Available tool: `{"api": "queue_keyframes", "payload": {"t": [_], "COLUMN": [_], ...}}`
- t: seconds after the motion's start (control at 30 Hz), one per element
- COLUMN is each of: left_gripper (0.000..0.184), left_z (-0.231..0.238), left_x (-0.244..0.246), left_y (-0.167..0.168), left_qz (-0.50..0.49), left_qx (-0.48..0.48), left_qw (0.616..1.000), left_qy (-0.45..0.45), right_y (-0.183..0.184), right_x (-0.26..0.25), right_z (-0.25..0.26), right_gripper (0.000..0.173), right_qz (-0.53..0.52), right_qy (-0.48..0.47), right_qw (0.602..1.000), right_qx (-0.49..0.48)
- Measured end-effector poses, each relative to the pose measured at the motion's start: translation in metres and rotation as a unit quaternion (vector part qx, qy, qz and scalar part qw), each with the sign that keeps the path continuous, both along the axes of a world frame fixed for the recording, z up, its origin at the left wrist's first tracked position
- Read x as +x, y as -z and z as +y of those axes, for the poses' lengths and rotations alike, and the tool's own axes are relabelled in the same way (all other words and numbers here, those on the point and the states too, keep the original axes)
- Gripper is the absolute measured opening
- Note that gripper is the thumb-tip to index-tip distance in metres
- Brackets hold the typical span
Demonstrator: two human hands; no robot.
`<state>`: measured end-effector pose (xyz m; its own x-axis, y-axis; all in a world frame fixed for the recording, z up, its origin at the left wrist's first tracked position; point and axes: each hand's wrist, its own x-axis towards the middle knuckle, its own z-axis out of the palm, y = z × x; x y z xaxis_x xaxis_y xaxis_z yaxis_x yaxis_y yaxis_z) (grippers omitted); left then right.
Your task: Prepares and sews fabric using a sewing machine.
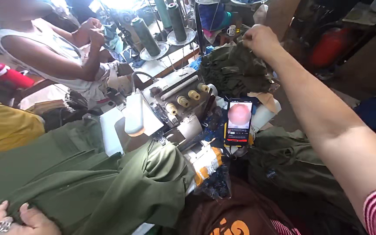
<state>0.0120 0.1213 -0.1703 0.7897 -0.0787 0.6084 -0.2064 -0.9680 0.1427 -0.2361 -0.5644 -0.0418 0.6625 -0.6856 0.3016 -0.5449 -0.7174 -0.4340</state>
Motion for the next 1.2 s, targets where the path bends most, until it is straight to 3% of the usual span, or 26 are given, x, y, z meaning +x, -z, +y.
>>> {"api": "queue_keyframes", "payload": {"t": [0.07,0.13,0.27,0.33,0.4,0.47,0.57,0.63,0.73,0.8,0.93,1.03,1.1,1.17,1.2], "left_gripper": [0.047,0.047,0.059,0.058,0.045,0.03,0.022,0.019,0.004,0.006,0.007,0.019,0.031,0.033,0.031], "left_z": [0.001,0.006,0.005,-0.015,-0.055,-0.107,-0.173,-0.198,-0.207,-0.2,-0.187,-0.181,-0.177,-0.171,-0.168], "left_x": [-0.001,0.003,0.002,-0.026,-0.075,-0.131,-0.202,-0.232,-0.25,-0.25,-0.242,-0.236,-0.235,-0.231,-0.229], "left_y": [-0.001,0.001,-0.02,-0.043,-0.06,-0.069,-0.065,-0.054,-0.037,-0.03,-0.024,-0.028,-0.031,-0.031,-0.029], "left_qz": [0.006,0.01,0.087,0.09,-0.001,-0.041,0.068,0.166,0.271,0.296,0.27,0.301,0.342,0.369,0.367], "left_qx": [-0.005,-0.007,0.005,-0.032,-0.09,-0.187,-0.32,-0.403,-0.541,-0.549,-0.5,-0.489,-0.482,-0.463,-0.437], "left_qw": [1.0,1.0,0.996,0.995,0.987,0.929,0.801,0.717,0.618,0.61,0.662,0.656,0.617,0.577,0.575], "left_qy": [0.006,0.016,0.028,0.038,0.133,0.316,0.502,0.543,0.502,0.489,0.489,0.489,0.52,0.563,0.586], "right_y": [-0.001,-0.012,-0.042,-0.046,-0.037,-0.016,0.034,0.071,0.101,0.109,0.113,0.11,0.108,0.11,0.112], "right_x": [-0.007,-0.018,-0.057,-0.077,-0.091,-0.093,-0.075,-0.06,-0.052,-0.051,-0.053,-0.059,-0.063,-0.065,-0.066], "right_z": [0.002,0.012,0.067,0.113,0.162,0.21,0.28,0.318,0.343,0.343,0.337,0.332,0.328,0.323,0.32], "right_gripper": [0.029,0.029,0.024,0.021,0.019,0.009,0.017,0.017,0.016,0.019,0.023,0.021,0.012,0.009,0.01], "right_qz": [-0.014,-0.15,-0.366,-0.425,-0.454,-0.46,-0.428,-0.42,-0.428,-0.407,-0.328,-0.301,-0.295,-0.301,-0.3], "right_qy": [0.006,0.001,-0.105,-0.179,-0.248,-0.325,-0.399,-0.411,-0.355,-0.351,-0.419,-0.45,-0.451,-0.46,-0.466], "right_qw": [1.0,0.989,0.924,0.885,0.853,0.821,0.797,0.777,0.782,0.808,0.827,0.783,0.734,0.679,0.659], "right_qx": [-0.002,0.004,0.04,0.064,0.074,0.093,0.149,0.227,0.282,0.243,0.182,0.306,0.412,0.487,0.508]}}
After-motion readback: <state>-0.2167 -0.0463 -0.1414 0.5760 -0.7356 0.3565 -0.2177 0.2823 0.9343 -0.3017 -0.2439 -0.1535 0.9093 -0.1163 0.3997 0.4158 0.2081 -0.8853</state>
